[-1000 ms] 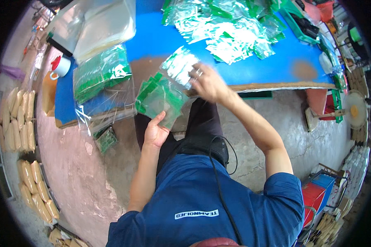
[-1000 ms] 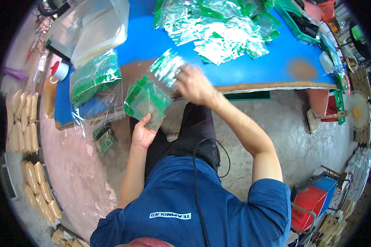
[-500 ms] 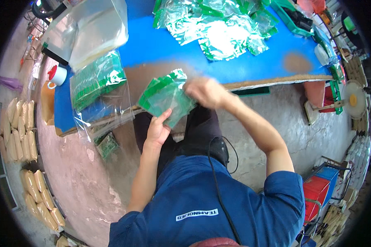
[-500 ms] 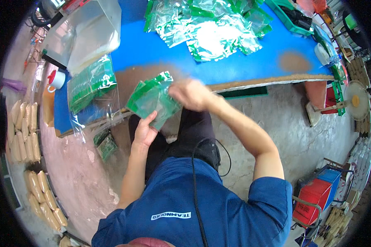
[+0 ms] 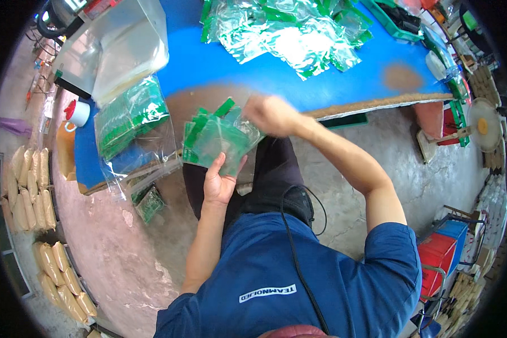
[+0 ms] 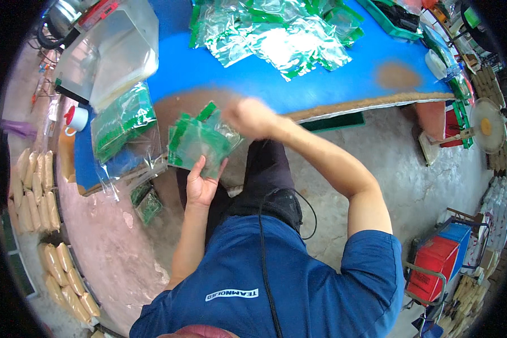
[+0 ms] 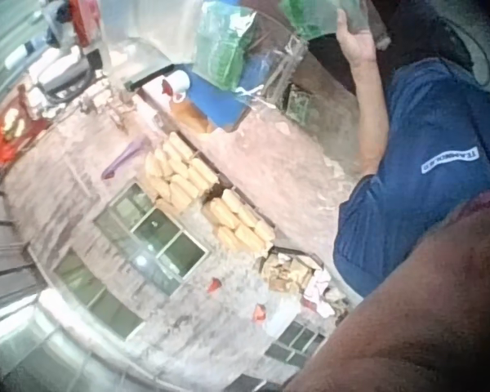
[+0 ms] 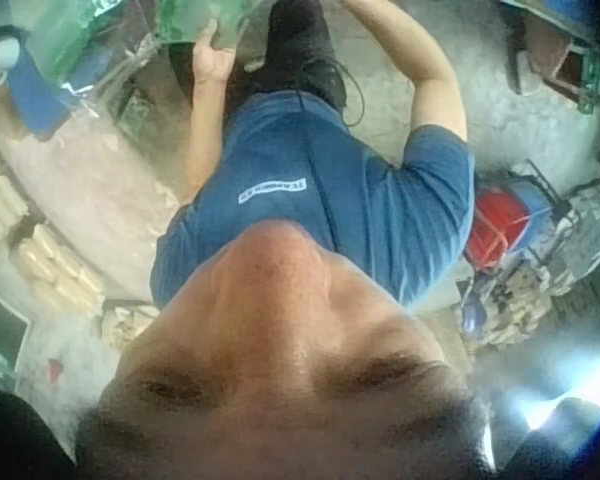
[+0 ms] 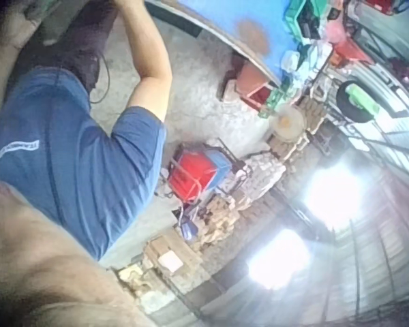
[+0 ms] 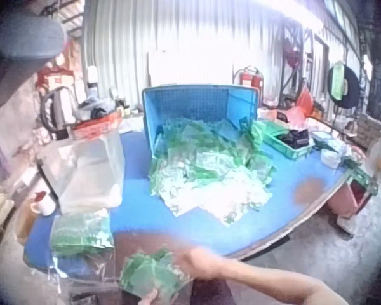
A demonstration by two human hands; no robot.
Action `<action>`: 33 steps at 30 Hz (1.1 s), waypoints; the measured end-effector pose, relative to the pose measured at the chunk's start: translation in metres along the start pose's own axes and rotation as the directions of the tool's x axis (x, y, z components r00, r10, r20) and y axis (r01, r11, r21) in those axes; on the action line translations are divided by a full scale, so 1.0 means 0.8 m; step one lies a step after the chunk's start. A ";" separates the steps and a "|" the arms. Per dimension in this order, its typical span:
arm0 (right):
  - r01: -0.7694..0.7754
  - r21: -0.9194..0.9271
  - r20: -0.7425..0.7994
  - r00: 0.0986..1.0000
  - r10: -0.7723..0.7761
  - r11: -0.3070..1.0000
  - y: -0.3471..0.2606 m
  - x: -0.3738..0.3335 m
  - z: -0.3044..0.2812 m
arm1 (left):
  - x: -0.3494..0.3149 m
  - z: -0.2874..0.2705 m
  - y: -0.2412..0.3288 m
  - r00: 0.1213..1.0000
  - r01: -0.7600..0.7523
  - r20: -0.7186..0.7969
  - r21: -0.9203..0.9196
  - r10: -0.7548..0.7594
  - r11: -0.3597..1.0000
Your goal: Sorting and packaging green plastic pouches into larger clear bags.
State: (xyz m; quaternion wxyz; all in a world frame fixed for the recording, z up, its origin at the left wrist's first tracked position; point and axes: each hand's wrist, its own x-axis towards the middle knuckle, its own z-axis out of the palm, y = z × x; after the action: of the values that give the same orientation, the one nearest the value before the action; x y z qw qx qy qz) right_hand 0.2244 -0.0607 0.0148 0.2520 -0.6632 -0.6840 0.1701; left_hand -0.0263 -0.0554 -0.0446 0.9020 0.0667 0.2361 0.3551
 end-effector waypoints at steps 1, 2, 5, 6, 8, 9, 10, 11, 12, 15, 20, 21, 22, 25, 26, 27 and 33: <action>-0.015 -0.208 -0.327 0.944 -0.055 0.978 0.043 0.024 -0.007 | 0.002 0.003 -0.001 1.000 -0.006 0.005 0.063 0.006 0.998; -0.418 0.000 -0.440 0.816 0.375 0.908 0.049 0.042 -0.037 | 0.000 0.000 0.002 1.000 -0.017 0.007 0.067 0.017 0.998; -0.462 -0.510 -0.507 0.843 0.180 0.726 0.130 0.049 -0.034 | -0.013 0.000 0.007 1.000 -0.006 -0.026 0.130 0.009 0.991; -0.425 -0.520 -0.450 0.874 0.185 0.741 0.112 0.041 -0.019 | -0.017 -0.009 0.016 0.999 -0.025 -0.019 0.131 0.028 0.991; -0.225 -0.472 -0.373 0.927 0.038 0.853 0.065 0.015 0.007 | -0.027 -0.031 0.025 0.998 -0.028 0.056 0.178 0.019 0.984; -0.064 -0.304 -0.326 0.945 -0.040 0.951 0.042 -0.001 0.013 | -0.027 -0.025 0.026 0.992 -0.067 0.115 0.205 0.043 0.976; 0.089 -0.111 -0.291 0.949 -0.118 0.990 0.024 -0.014 0.017 | -0.021 -0.020 0.024 0.993 -0.073 0.109 0.195 0.052 0.978; 0.242 0.028 -0.278 0.934 -0.225 0.970 0.011 -0.017 0.027 | -0.016 -0.015 0.024 0.991 -0.079 0.121 0.255 0.049 0.964; 0.385 0.175 -0.283 0.901 -0.328 0.906 -0.004 -0.016 0.038 | -0.017 -0.014 0.029 0.991 -0.087 0.127 0.317 0.048 0.944; 0.102 0.312 -0.073 0.994 -0.083 0.944 -0.018 0.023 0.009 | -0.017 -0.010 0.027 0.992 -0.119 0.079 0.361 0.097 0.925; -0.162 -0.393 -0.187 0.978 0.094 0.905 0.118 0.107 -0.022 | -0.029 -0.024 0.018 0.996 -0.086 0.042 0.307 0.077 0.948; -0.134 -0.453 -0.120 0.989 0.089 0.881 0.123 0.102 -0.016 | -0.034 -0.023 0.018 0.996 -0.075 0.067 0.269 0.059 0.960; -0.121 -0.453 -0.099 0.991 0.085 0.883 0.105 0.093 -0.001 | -0.033 -0.032 0.024 0.995 -0.090 0.064 0.265 0.075 0.960; 0.044 -0.364 -0.027 0.998 -0.058 0.930 0.036 0.029 0.022 | -0.028 -0.058 0.024 0.984 -0.059 0.169 0.013 0.055 0.998; 0.120 -0.354 -0.022 0.990 -0.136 0.928 0.013 0.009 0.027 | -0.022 -0.052 0.023 0.987 -0.069 0.142 -0.012 0.070 0.998; 0.162 -0.347 0.003 0.985 -0.171 0.924 -0.006 -0.008 0.029 | -0.017 -0.044 0.022 0.990 -0.083 0.113 0.024 0.080 0.996; 0.053 0.183 -0.109 0.993 -0.033 0.982 -0.028 -0.034 0.014 | -0.028 -0.018 0.023 0.994 -0.111 0.031 0.101 0.108 0.989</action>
State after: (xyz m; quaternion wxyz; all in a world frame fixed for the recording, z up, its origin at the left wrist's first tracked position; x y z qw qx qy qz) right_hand 0.1991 -0.0881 0.0151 0.3521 -0.6298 -0.6651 0.1922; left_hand -0.0585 -0.0575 -0.0433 0.8795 0.1305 0.2385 0.3905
